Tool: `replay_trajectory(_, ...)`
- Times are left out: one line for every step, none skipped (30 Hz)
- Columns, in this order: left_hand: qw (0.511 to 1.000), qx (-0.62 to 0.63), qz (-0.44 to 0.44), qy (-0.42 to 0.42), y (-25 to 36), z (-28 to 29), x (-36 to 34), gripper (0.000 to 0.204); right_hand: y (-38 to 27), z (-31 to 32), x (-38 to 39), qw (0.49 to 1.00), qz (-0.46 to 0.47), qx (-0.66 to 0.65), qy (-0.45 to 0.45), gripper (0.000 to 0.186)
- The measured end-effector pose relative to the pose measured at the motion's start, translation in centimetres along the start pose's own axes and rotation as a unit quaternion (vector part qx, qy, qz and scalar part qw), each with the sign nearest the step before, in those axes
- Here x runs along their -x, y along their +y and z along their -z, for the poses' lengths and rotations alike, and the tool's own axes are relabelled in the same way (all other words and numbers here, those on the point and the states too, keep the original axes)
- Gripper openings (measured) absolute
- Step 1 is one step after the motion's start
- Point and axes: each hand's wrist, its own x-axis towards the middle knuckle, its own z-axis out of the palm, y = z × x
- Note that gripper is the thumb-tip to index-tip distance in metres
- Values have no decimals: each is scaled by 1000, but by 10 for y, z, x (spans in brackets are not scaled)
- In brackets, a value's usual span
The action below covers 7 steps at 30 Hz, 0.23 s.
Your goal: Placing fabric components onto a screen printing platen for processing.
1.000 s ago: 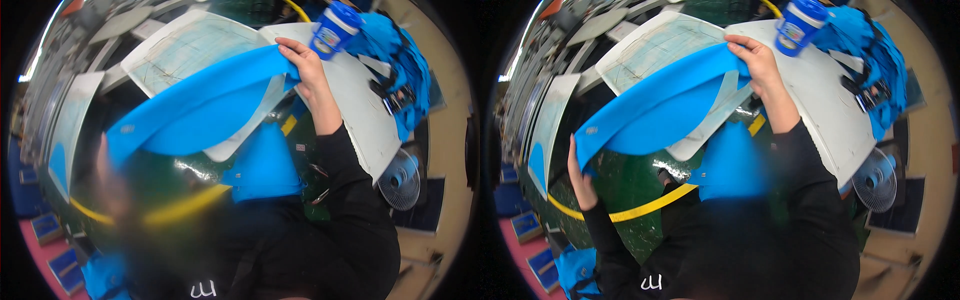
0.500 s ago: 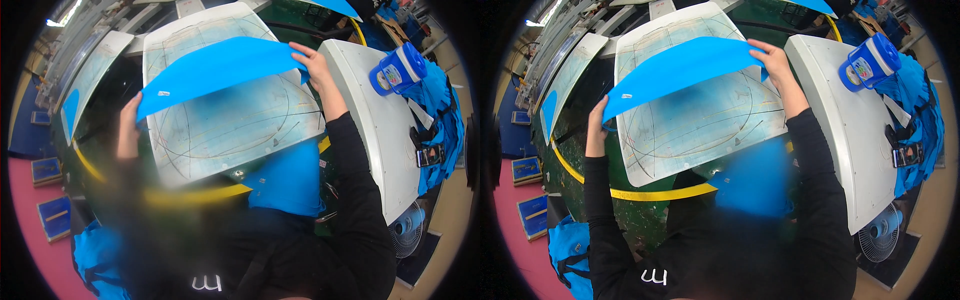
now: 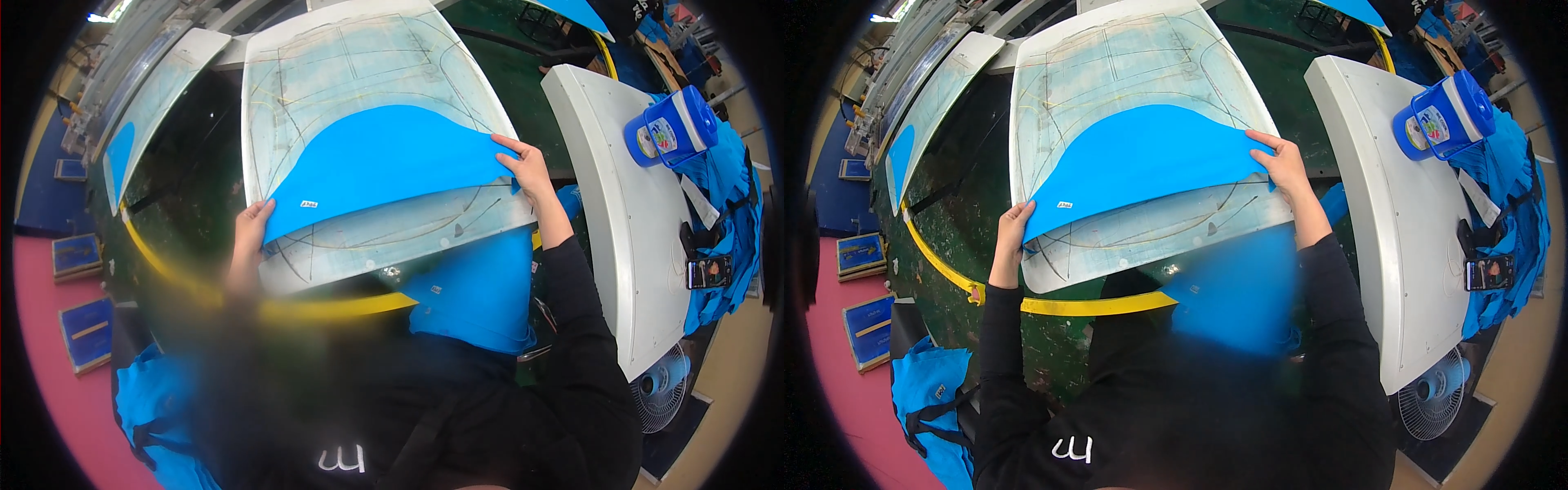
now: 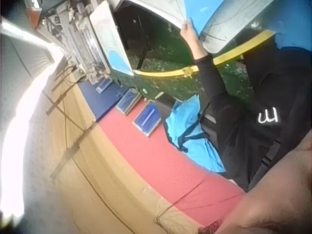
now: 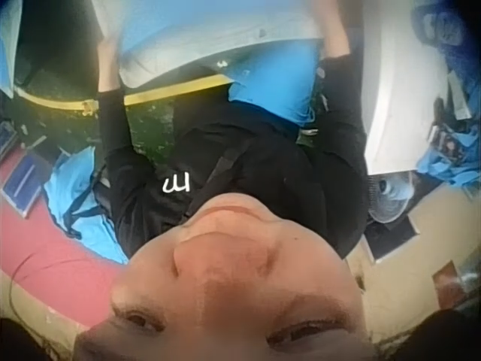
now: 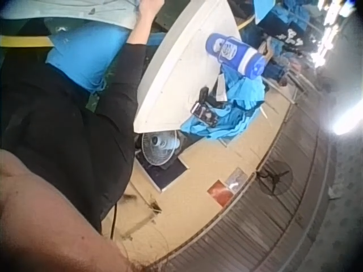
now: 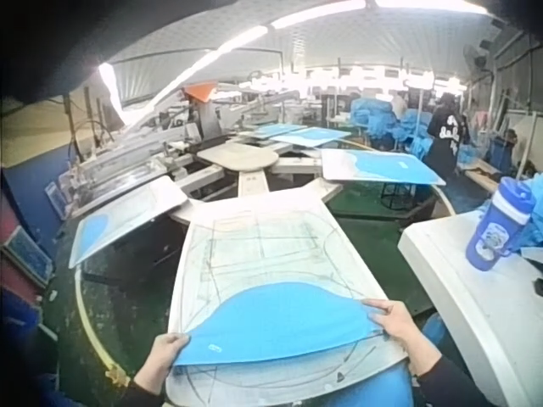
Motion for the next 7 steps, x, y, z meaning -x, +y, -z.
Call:
replay_trajectory(1000,0,0,2,-5,2,1,25,1,-1,2,1000,-2,3,-2,37)
replay_trajectory(1000,-6,-2,6,-12,4,1,23,2,-2,3,1000,-3,6,-5,38)
replay_trajectory(1000,-13,-3,11,-17,6,1,22,2,-3,4,1000,-3,6,-6,38)
replay_trajectory(999,-44,-2,22,-20,5,2,21,4,-3,5,1000,-13,18,-5,38)
replay_trajectory(999,-43,-1,22,-22,4,3,21,6,-2,6,999,-23,30,-3,38)
replay_trajectory(998,-49,-10,28,-24,3,4,21,7,-2,7,999,-23,26,-7,39)
replay_trajectory(998,-56,-20,36,-25,4,6,22,8,-2,8,999,-22,21,-12,39)
